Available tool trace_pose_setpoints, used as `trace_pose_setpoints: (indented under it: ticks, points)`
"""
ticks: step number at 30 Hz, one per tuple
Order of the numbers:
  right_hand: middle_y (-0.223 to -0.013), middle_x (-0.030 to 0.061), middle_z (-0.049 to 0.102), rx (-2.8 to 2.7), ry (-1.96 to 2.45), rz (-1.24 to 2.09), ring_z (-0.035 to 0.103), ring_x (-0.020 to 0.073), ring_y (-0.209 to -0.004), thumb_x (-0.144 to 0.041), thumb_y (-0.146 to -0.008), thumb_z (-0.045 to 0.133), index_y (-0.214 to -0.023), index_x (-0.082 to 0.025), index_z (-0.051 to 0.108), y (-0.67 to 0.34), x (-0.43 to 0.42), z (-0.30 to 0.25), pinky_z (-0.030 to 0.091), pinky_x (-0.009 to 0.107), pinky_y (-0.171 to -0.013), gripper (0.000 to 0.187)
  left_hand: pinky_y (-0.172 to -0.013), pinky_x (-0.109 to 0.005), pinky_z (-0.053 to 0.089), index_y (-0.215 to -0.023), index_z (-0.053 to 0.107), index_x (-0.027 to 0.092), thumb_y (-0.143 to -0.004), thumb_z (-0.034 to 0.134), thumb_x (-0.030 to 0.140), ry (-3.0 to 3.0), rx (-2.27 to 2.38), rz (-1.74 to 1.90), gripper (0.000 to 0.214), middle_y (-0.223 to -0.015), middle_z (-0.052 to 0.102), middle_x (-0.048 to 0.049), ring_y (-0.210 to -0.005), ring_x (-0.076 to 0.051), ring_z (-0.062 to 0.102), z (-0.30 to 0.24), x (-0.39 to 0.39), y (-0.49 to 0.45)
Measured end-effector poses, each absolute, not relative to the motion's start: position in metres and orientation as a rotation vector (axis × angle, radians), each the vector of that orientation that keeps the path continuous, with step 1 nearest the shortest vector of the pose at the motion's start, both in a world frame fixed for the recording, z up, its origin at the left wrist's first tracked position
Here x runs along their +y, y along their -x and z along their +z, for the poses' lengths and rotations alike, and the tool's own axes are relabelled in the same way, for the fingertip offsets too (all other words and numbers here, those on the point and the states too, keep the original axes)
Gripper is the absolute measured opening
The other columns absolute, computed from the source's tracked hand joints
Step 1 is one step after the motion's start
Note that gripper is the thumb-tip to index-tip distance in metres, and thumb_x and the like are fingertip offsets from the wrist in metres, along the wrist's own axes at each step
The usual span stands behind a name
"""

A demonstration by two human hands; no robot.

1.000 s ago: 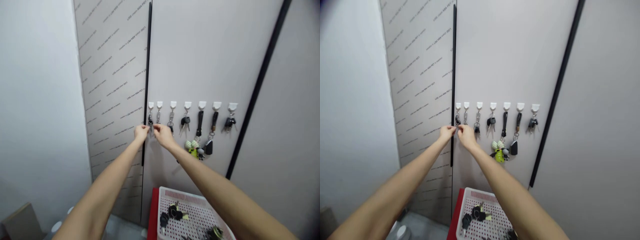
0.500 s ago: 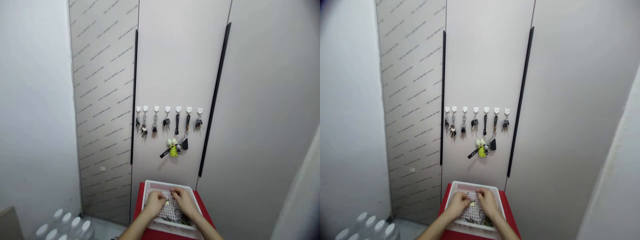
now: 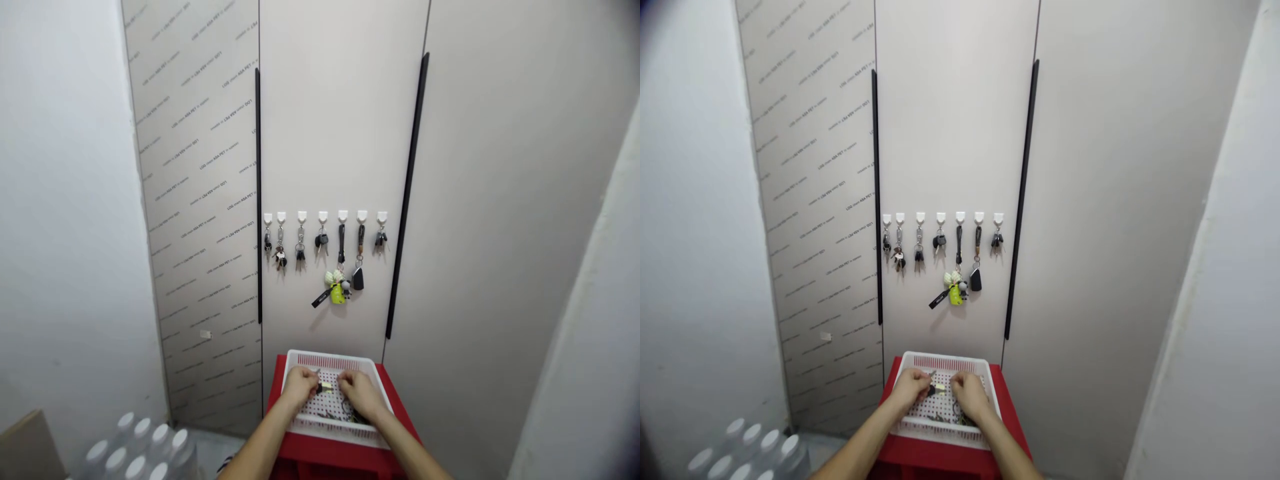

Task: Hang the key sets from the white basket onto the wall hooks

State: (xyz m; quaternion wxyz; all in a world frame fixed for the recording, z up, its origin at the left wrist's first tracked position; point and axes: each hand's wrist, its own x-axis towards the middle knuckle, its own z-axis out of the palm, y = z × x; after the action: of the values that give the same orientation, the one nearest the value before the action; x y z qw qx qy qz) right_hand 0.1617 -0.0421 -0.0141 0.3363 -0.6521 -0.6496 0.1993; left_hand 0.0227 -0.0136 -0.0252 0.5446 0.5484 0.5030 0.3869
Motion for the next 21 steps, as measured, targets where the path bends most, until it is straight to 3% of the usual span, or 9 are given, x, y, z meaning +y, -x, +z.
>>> trace_pose_setpoints:
  ticks: [3,8,10,12,15,18,21]
  points:
    - [-0.062,0.0027,0.057,-1.570,1.655,0.557,0.048,0.0103,-0.054,-0.019,-0.060,0.035,-0.072,-0.013,0.056,-0.163,-0.042,-0.013,0.035,0.020,-0.051,0.024,-0.042,-0.018,0.027,-0.052,0.051,0.012,-0.053,0.050,0.011,-1.370,1.240,0.946,0.002,-0.039,0.043,0.0050,-0.040,-0.006,0.038,-0.030,-0.015,-0.022]
    - [-0.040,-0.0050,0.041,-1.435,1.591,0.810,0.033,0.0052,-0.033,-0.019,-0.059,0.038,-0.083,-0.009,0.053,-0.159,-0.040,0.002,0.026,0.018,-0.034,0.030,-0.045,-0.018,0.027,-0.060,0.055,0.011,-0.047,0.053,0.006,-1.425,1.257,0.950,0.014,-0.044,0.046,0.0045,-0.044,-0.006,0.040,-0.030,-0.013,-0.023]
    - [-0.035,-0.0087,0.034,-1.427,1.512,0.896,0.028,0.0046,-0.030,-0.016,-0.056,0.039,-0.096,-0.007,0.046,-0.156,-0.041,0.019,0.023,0.017,-0.031,0.041,-0.041,-0.017,0.024,-0.071,0.054,0.009,-0.048,0.051,0.005,-1.362,1.201,0.963,0.023,-0.041,0.041,0.0060,-0.040,-0.004,0.036,-0.014,-0.013,-0.025]
    - [-0.032,-0.0114,0.030,-1.412,1.363,0.934,0.025,0.0045,-0.028,-0.014,-0.055,0.039,-0.111,-0.007,0.029,-0.152,-0.045,0.045,0.021,0.016,-0.030,0.057,-0.038,-0.017,0.020,-0.088,0.048,0.008,-0.051,0.049,0.005,-1.297,1.062,1.016,0.037,-0.037,0.035,0.0085,-0.035,-0.003,0.029,0.016,-0.015,-0.027]
    - [-0.034,-0.0128,0.029,-1.380,0.999,0.842,0.025,0.0040,-0.029,-0.015,-0.058,0.042,-0.119,-0.014,0.007,-0.147,-0.060,0.097,0.023,0.015,-0.031,0.070,-0.036,-0.016,0.016,-0.112,0.027,0.015,-0.053,0.049,0.009,-1.273,0.673,1.142,0.063,-0.037,0.030,0.0114,-0.032,-0.001,0.021,0.082,-0.030,-0.028]
    - [-0.039,-0.0116,0.032,-1.378,0.676,0.726,0.029,0.0038,-0.034,-0.017,-0.060,0.044,-0.119,-0.023,0.003,-0.141,-0.085,0.146,0.027,0.016,-0.036,0.072,-0.038,-0.014,0.017,-0.117,0.013,0.026,-0.054,0.052,0.011,-1.304,0.281,1.240,0.076,-0.044,0.034,0.0106,-0.035,0.000,0.024,0.147,-0.057,-0.026]
    - [-0.040,-0.0111,0.032,-1.386,0.516,0.684,0.031,0.0043,-0.037,-0.014,-0.061,0.043,-0.118,-0.029,0.004,-0.136,-0.107,0.177,0.030,0.017,-0.040,0.070,-0.040,-0.014,0.020,-0.117,0.007,0.029,-0.056,0.052,0.012,-1.358,0.077,1.284,0.078,-0.046,0.033,0.0098,-0.038,0.000,0.026,0.184,-0.081,-0.024]
